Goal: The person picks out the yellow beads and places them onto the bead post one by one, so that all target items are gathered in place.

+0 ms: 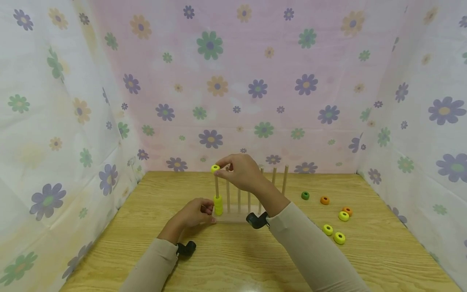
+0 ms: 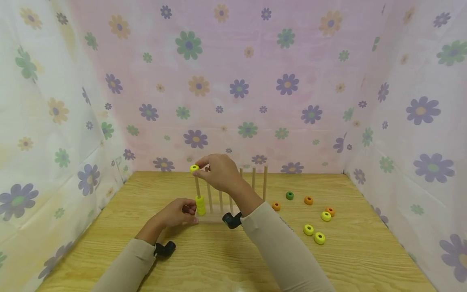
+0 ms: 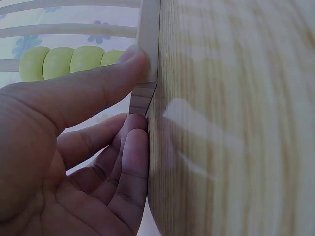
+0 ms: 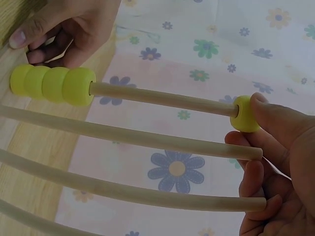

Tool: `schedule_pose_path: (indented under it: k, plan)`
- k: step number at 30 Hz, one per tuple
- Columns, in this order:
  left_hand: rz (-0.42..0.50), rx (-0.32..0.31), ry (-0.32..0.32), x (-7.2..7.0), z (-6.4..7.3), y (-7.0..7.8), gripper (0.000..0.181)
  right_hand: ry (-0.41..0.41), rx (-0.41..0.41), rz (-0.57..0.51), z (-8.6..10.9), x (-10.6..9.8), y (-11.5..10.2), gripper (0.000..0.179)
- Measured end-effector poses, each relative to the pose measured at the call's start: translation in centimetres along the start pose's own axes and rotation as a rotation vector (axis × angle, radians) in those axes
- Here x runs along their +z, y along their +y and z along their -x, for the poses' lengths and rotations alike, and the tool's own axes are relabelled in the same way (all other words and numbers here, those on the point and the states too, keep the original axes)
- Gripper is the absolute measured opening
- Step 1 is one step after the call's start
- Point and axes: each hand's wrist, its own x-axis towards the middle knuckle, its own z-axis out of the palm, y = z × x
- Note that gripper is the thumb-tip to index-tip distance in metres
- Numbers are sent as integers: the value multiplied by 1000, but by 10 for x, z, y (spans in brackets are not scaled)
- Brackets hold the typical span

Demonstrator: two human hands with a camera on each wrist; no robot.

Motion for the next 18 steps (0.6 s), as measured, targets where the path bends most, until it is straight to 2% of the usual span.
schedule_pose_path:
  k: [18]
  plan:
    - [10, -6, 2, 0, 0, 0, 61, -8, 12, 22, 1, -1, -2, 28]
